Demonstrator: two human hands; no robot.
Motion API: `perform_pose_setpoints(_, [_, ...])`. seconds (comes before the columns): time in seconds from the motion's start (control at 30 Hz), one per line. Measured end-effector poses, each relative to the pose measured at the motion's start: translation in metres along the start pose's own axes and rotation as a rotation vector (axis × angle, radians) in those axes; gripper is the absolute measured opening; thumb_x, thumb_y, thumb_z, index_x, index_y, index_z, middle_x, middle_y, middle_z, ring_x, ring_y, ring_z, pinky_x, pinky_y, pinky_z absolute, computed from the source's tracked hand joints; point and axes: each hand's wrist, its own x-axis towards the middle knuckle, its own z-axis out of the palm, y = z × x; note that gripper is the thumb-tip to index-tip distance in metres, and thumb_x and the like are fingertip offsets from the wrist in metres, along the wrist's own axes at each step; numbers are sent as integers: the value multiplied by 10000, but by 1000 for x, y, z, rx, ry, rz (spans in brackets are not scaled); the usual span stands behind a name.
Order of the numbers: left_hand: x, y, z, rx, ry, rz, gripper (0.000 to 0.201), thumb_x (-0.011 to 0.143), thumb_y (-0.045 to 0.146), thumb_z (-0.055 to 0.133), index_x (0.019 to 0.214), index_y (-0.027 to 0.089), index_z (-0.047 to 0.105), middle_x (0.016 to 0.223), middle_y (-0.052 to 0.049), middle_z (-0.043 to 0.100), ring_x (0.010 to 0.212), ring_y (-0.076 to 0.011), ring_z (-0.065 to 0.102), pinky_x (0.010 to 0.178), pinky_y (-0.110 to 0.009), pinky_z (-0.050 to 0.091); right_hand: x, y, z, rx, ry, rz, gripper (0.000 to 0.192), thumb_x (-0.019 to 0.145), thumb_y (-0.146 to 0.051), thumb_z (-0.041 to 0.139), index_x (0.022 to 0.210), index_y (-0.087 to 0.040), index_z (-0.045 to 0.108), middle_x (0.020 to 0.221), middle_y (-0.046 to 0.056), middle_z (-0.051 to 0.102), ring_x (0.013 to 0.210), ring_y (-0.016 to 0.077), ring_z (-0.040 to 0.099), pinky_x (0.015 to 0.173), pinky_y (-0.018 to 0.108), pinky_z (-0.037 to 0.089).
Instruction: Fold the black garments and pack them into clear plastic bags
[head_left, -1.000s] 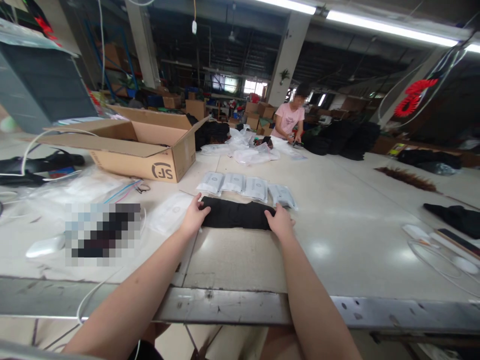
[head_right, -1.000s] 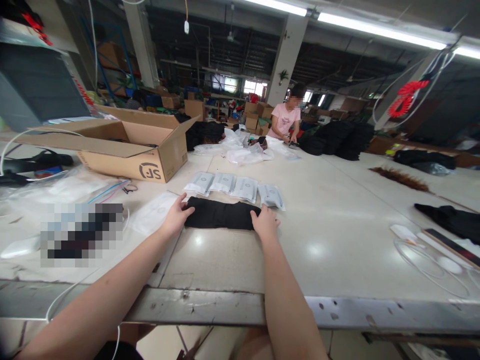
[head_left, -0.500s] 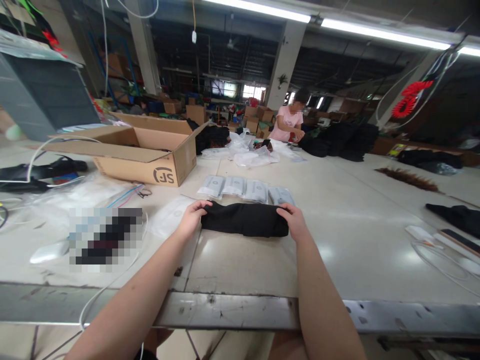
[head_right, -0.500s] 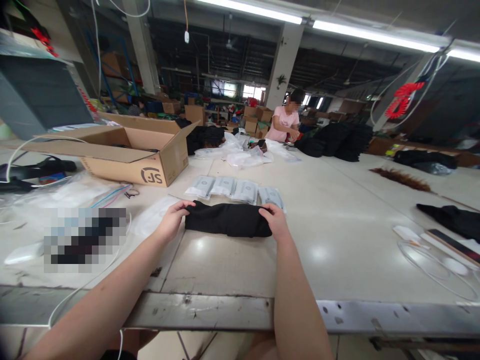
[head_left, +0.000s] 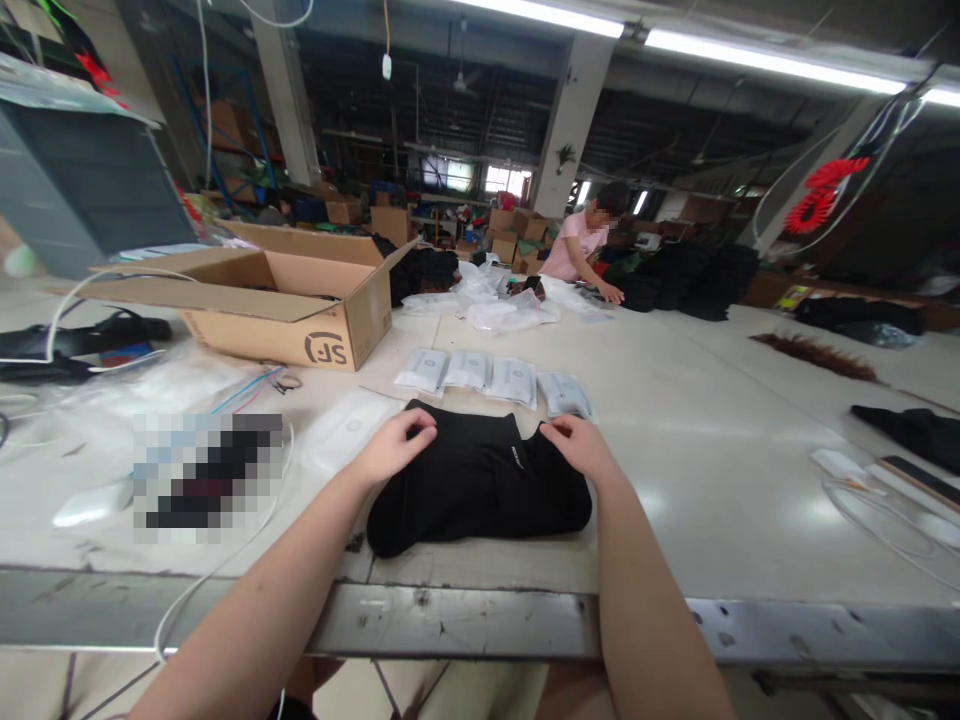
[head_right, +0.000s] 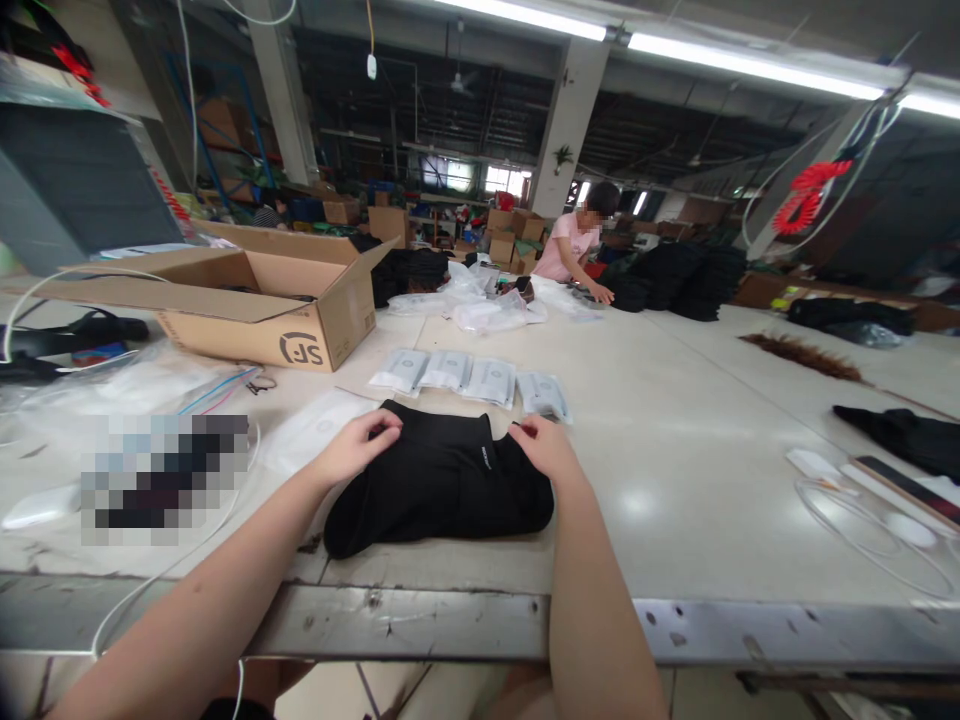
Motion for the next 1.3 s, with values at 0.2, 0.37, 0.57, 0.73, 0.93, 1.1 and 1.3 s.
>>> perform_pose_setpoints(0.2, [-11,-19,15,516,-373,-46,873,639,708,737,1389,293,569,1604,-135,319,1518,-410,106,1191,-585,24,2,23,11,-513,-171,163,477,762,-551,702,1095,-208,708,1164,152,688,1064,343,629,892,493,467])
perform_pose_setpoints(0.37, [-10,-35,17,608,-349,-55,886,771,733,590,1510,275,418,1648,-133,130,1523,-386,-7,1195,-570,3,2,25,10,-641,-201,296,410,882,-456,595,1227,-241,647,1254,154,642,1153,358,597,946,583,417])
perform_pose_setpoints(0.57, [-6,-35,20,525,-278,-34,709,898,633,483,1470,215,483,1599,-147,314,1515,-360,171,1214,-539,93,1,1,12,-721,69,248,318,914,-268,540,1177,-145,670,1200,231,635,1177,400,555,935,561,425])
perform_pose_setpoints(0.73, [2,-32,18,527,-105,25,595,933,502,454,1410,154,530,1558,-148,408,1462,-300,341,1208,-434,245,-11,-36,43,-475,-78,-240,460,965,-381,471,1379,-200,559,1379,152,572,1288,306,506,1062,459,392])
perform_pose_setpoints(0.93, [8,-34,-3,733,311,-142,503,916,358,408,1336,123,556,1464,-195,487,1373,-329,437,1151,-460,327,-36,-51,80,-467,-518,-170,724,922,-679,441,1540,-314,345,1645,110,226,1519,383,139,1160,620,167])
perform_pose_setpoints(1.1, [5,-44,-17,940,134,-479,628,904,531,422,1361,121,552,1515,-255,403,1426,-496,267,1089,-638,260,-35,-47,77,-466,-607,-150,822,870,-765,444,1558,-348,276,1669,83,97,1529,375,39,1185,609,80])
perform_pose_setpoints(1.3, [6,-45,-18,957,226,-499,669,954,594,255,1344,156,576,1464,-281,434,1338,-494,389,1017,-634,321,-36,-47,80,-484,-532,-156,775,902,-751,386,1547,-327,321,1660,100,147,1526,385,73,1169,649,71])
